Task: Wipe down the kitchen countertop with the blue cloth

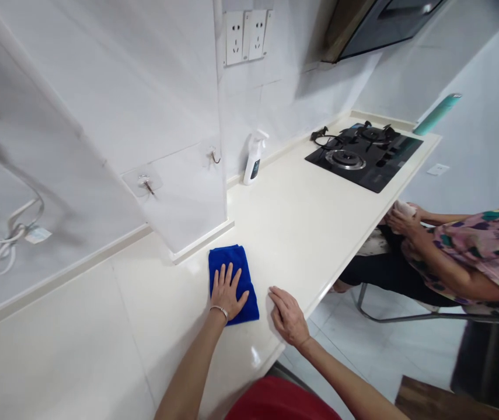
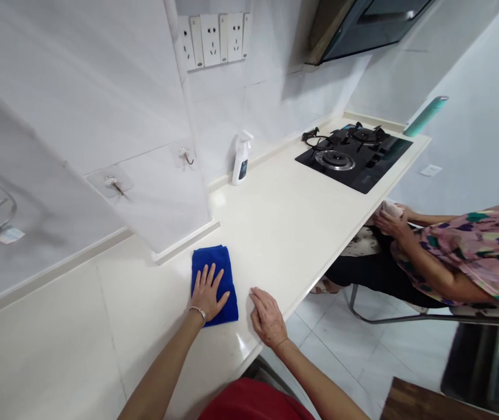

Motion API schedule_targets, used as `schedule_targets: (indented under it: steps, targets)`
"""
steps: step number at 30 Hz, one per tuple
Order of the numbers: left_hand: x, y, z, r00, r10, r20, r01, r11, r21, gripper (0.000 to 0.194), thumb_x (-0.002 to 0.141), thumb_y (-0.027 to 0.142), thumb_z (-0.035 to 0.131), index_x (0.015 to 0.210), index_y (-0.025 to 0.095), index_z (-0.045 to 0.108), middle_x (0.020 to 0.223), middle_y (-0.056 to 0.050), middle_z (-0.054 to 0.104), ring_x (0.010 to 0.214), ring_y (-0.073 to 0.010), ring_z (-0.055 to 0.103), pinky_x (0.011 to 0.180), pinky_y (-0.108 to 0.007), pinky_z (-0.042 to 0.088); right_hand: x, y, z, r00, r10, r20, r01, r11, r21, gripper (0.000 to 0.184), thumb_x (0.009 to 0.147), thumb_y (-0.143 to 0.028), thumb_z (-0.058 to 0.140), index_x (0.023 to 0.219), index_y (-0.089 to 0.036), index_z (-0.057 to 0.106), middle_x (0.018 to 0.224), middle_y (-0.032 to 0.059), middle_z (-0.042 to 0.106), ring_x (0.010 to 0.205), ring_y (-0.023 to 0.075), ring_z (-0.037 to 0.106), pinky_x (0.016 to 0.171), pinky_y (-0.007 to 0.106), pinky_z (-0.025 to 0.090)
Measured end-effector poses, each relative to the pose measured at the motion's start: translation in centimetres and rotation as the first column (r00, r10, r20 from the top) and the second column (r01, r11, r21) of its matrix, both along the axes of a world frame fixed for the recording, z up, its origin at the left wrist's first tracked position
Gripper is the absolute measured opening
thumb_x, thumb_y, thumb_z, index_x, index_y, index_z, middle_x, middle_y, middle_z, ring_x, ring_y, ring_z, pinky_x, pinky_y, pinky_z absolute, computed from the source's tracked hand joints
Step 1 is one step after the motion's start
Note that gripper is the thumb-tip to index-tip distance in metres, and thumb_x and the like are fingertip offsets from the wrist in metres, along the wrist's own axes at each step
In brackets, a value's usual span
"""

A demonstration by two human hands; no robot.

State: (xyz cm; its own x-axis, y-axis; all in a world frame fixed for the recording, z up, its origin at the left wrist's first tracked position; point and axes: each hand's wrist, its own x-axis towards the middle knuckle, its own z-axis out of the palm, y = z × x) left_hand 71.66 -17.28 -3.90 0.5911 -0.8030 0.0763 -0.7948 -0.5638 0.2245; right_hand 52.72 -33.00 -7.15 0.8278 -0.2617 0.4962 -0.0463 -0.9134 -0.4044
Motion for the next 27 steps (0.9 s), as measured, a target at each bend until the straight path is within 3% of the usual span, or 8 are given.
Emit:
schedule_targets:
  steps: [5, 10, 16, 21, 27]
  targets:
    - [-4.1, 5.3, 0.3, 0.997, 0.059, 0.059, -0.059, 0.998, -0.002, 0.075, 0.093, 0.051, 0.047, 0.158, 0.028, 0.018, 0.169, -0.008, 0.014, 0.155, -0.0340, 0.010, 0.125, -0.059, 0.021, 0.0, 0.2, -0.2, 1.000, -0.008, 0.012, 0.008, 1.000, 0.002, 0.057, 0.089, -0.010, 0.045, 0.145, -0.022, 0.046, 0.141, 0.0112, 0.058, 0.133, 0.0244, 0.052, 0.110, 0.053, 0.050]
    - [-6.3, 10.3, 0.9, 0.992, 0.121, 0.027, -0.122, 0.992, 0.035, 0.069, 0.095, 0.050, 0.045, 0.157, 0.029, 0.024, 0.169, -0.010, 0.015, 0.155, -0.0336, 0.012, 0.124, -0.059, 0.025, 0.0, 0.1, -0.5, 0.999, 0.000, 0.042, 0.001, 1.000, -0.002, 0.057, 0.089, -0.010, 0.045, 0.145, -0.022, 0.046, 0.141, 0.0110, 0.058, 0.133, 0.0241, 0.052, 0.110, 0.053, 0.050]
    - [-8.0, 17.3, 1.3, 0.942, 0.332, 0.042, -0.335, 0.940, 0.073, 0.064, 0.096, 0.048, 0.043, 0.155, 0.029, 0.030, 0.168, -0.008, 0.020, 0.155, -0.0311, 0.013, 0.125, -0.057, 0.024, -0.4, -0.1, -0.9, 0.998, 0.023, 0.054, -0.023, 1.000, 0.005, 0.054, 0.090, -0.014, 0.046, 0.144, -0.023, 0.046, 0.140, 0.0113, 0.058, 0.131, 0.0261, 0.053, 0.107, 0.056, 0.051]
    - [-9.5, 24.2, 1.5, 0.840, 0.539, 0.069, -0.543, 0.836, 0.080, 0.061, 0.096, 0.048, 0.040, 0.153, 0.026, 0.036, 0.167, -0.008, 0.024, 0.155, -0.0293, 0.013, 0.125, -0.056, 0.022, -0.5, -0.2, -1.0, 0.998, 0.042, 0.055, -0.042, 0.999, 0.001, 0.051, 0.091, -0.015, 0.047, 0.141, -0.022, 0.049, 0.139, 0.0121, 0.058, 0.130, 0.0270, 0.054, 0.106, 0.056, 0.052]
    - [-12.0, 32.8, 1.6, 0.638, 0.768, 0.054, -0.770, 0.635, 0.055, 0.065, 0.097, 0.053, 0.031, 0.153, 0.021, 0.036, 0.166, -0.010, 0.027, 0.155, -0.0308, 0.014, 0.124, -0.058, 0.021, -0.6, -0.2, -1.0, 0.997, 0.044, 0.061, -0.044, 0.999, -0.002, 0.048, 0.091, -0.016, 0.047, 0.138, -0.021, 0.051, 0.138, 0.0123, 0.059, 0.128, 0.0268, 0.055, 0.105, 0.054, 0.052]
